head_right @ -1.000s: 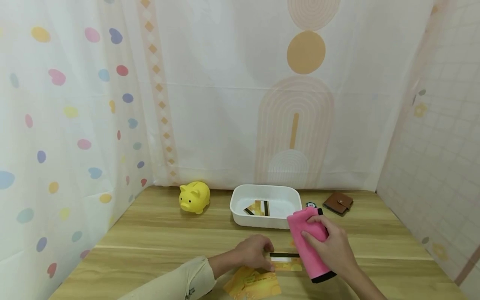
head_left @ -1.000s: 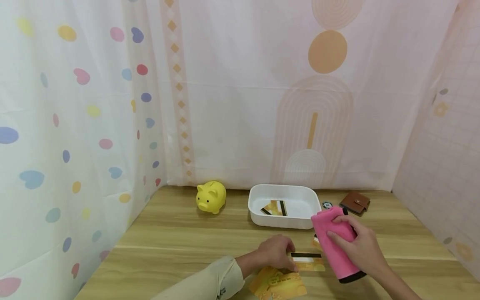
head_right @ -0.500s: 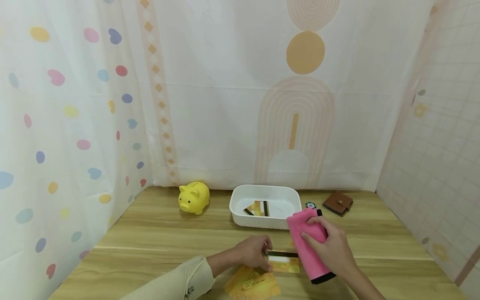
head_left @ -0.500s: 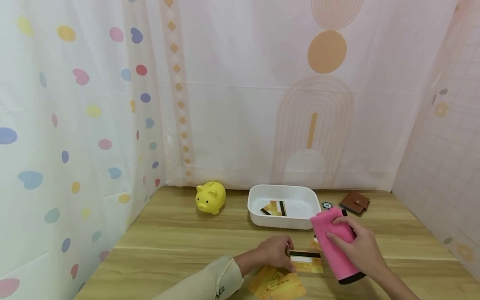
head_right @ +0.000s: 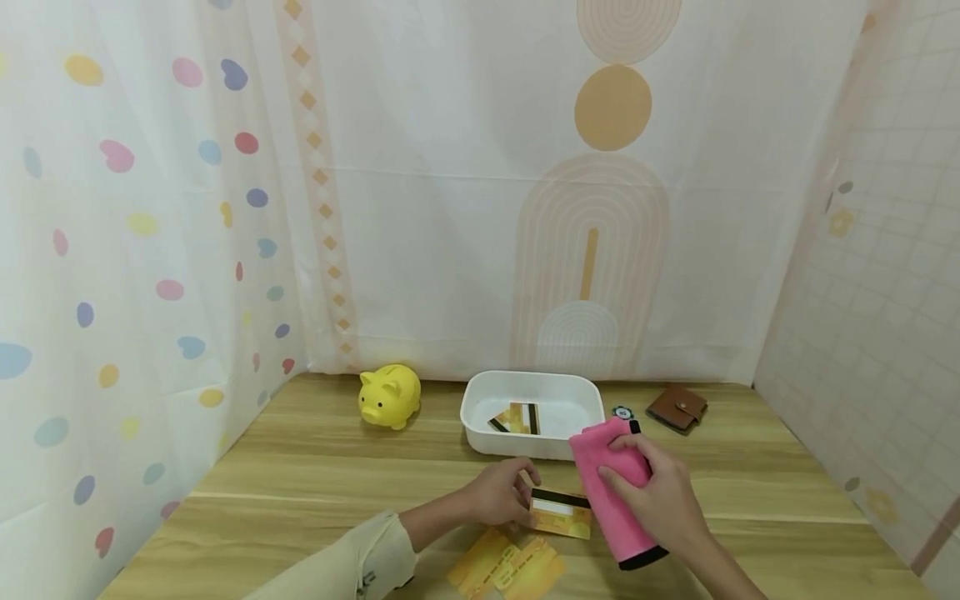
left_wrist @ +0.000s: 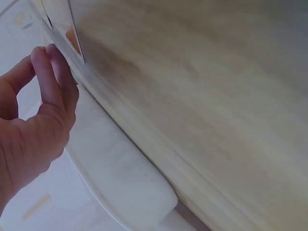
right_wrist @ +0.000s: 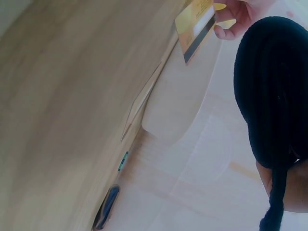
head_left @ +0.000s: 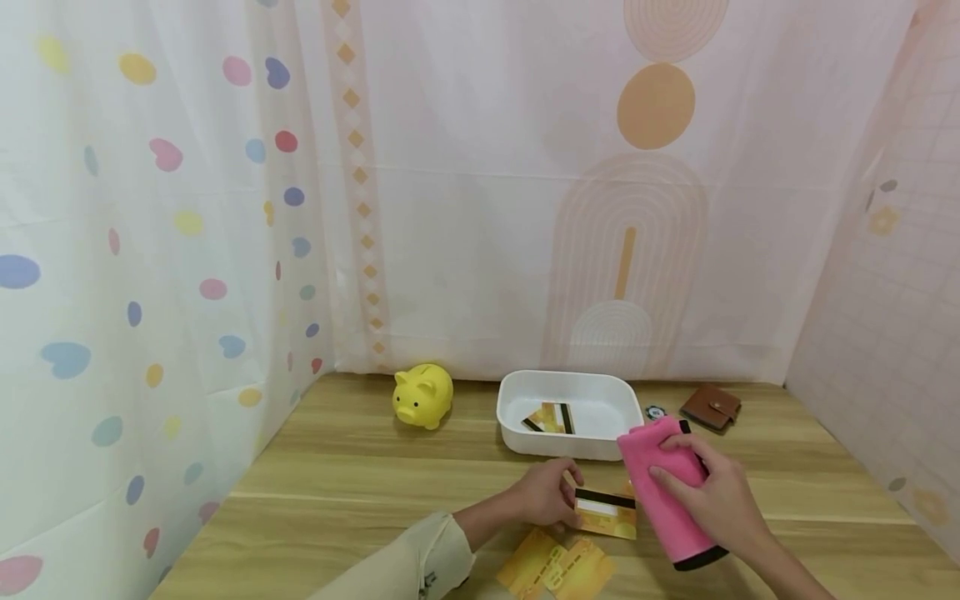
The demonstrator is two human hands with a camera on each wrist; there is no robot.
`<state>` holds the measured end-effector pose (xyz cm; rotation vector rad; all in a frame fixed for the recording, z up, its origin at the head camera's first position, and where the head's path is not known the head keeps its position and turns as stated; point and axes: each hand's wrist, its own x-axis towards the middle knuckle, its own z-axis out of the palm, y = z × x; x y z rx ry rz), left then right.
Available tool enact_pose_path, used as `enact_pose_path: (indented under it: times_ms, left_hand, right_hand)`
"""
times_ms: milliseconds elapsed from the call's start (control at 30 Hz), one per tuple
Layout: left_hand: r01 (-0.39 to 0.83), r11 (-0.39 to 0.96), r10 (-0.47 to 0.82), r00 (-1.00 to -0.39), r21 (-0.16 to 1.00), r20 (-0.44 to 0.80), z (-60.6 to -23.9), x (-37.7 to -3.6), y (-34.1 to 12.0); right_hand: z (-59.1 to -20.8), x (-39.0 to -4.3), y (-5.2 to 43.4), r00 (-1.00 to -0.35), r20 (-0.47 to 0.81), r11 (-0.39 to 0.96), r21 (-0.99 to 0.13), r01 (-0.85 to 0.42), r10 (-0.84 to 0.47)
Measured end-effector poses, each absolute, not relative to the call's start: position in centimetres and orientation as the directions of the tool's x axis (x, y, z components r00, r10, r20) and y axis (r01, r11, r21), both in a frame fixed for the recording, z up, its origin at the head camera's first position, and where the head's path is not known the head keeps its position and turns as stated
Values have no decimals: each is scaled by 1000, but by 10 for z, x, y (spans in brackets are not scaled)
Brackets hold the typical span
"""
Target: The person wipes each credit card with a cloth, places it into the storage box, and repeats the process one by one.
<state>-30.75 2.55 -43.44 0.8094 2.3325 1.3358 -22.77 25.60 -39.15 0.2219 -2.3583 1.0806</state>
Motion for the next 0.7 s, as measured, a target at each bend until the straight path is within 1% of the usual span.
enact_pose_path:
  times_ms: [167,267,367,500,700]
  left_hand:
    - [214,334,621,-782,918,-44,-433,-307,21]
    - [173,280,628,-777,944,-43,-434,-308,18]
    - [165,240,629,-777,957,-24,-433,-309,15]
    - [162,222,613,-790,961,-8,-428,-307,11]
    - [94,162,606,-795,982,-24,-422,-300,9]
  right_hand:
    - [-391,-228,254,-844,534,653,-659,-372,58]
    - [-390,-229,252,-842,537,643,-663,-382,53]
    - [-389,-228,250,-840,540,633,-667,-393,47]
    - [-386,-228,247,-839,543,621,-671,-406,39]
    - [-383,-228,242,-824,566,596,-669,-443,22]
